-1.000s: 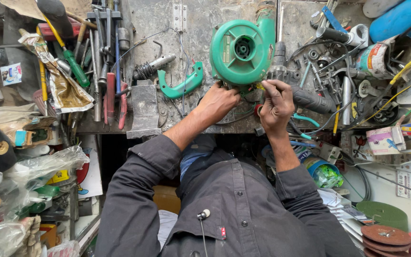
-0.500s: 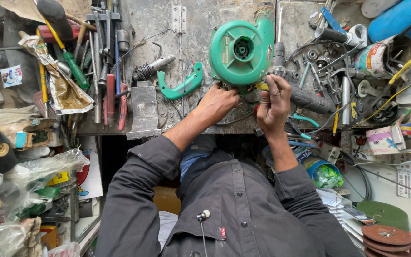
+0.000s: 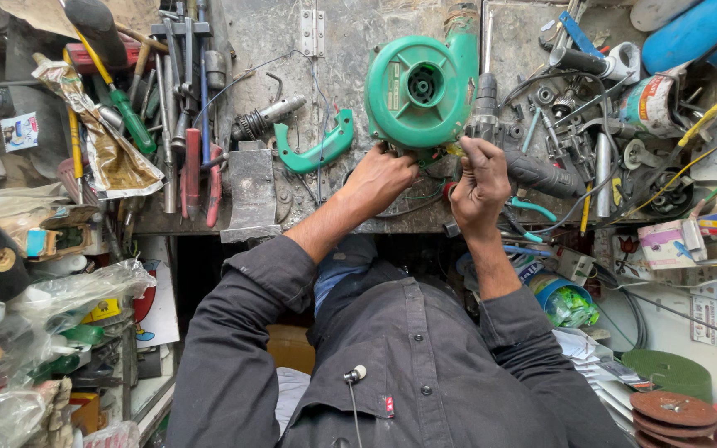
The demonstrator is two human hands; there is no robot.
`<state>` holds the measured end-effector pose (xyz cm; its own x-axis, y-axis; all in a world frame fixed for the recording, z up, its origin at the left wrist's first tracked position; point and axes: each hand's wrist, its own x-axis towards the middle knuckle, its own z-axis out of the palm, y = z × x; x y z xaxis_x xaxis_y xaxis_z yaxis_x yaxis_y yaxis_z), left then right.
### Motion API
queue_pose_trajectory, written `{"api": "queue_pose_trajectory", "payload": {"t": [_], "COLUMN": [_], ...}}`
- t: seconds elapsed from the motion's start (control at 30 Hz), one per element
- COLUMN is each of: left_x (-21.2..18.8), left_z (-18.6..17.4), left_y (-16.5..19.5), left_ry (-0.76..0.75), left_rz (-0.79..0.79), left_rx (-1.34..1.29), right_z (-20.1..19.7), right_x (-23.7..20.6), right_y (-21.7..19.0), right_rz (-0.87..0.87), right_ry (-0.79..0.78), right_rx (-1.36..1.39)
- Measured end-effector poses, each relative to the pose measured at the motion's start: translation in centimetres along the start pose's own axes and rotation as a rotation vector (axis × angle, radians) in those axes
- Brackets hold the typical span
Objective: The person repairs a small green electric blower motor on a cluttered workbench. They handle the motor's wiring and base, use a screwdriver to loosen and tighten fasteners, wrap a section with tape, and reposition the blower while working on its underside.
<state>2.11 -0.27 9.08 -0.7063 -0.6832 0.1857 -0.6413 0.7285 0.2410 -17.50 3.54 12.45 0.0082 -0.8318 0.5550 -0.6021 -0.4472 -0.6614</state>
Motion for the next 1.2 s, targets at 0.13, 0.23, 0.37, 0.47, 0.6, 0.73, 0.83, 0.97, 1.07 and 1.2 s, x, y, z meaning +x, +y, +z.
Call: {"api": "queue_pose_trajectory", "payload": {"t": [0.13, 0.23, 0.37, 0.47, 0.6, 0.73, 0.83, 0.97, 1.07, 1.2], "left_x": [0.0, 0.1, 0.1, 0.1, 0.1, 0.1, 0.1, 0.0, 0.1, 0.1], "left_z": [0.0, 0.0, 0.1, 0.1, 0.2, 0.2, 0.0, -0.3, -0.4, -0.3], "left_y": [0.0, -0.1, 0.0, -0.2, -0.1, -0.1, -0.1, -0.1, -0.1, -0.1], "left_ry": [0.003, 0.016, 0.001, -0.003, 0.027, -0.021, 0.0, -0.018, -0.012, -0.006], "left_rz": [0.006, 0.012, 0.001, 0.002, 0.008, -0.002, 0.01, -0.001, 0.003, 0.009], "left_rx": [0.017, 0.029, 0.015, 0.009, 0.007, 0.007, 0.03, 0.007, 0.011, 0.016], "right_z": [0.0, 0.1, 0.1, 0.1, 0.1, -0.2, 0.1, -0.2, -0.2, 0.0], "right_x": [-0.1, -0.3, -0.4, -0.4, -0.1, 0.2, 0.6, 0.5, 0.4, 0.2], "right_y": [0.4, 0.8, 1.0, 1.0, 1.0, 0.6, 0.4, 0.3, 0.5, 0.7], "right_rz": [-0.099, -0.031, -0.005, -0.081, -0.009, -0.002, -0.017, -0.108, -0.005, 0.004], "right_ry": [0.008, 0.0, 0.001, 0.025, 0.022, 0.017, 0.022, 0.015, 0.0, 0.037], "right_rx": [-0.123, -0.054, -0.067, -0.106, -0.055, -0.06, -0.054, -0.079, 0.006, -0.014]}}
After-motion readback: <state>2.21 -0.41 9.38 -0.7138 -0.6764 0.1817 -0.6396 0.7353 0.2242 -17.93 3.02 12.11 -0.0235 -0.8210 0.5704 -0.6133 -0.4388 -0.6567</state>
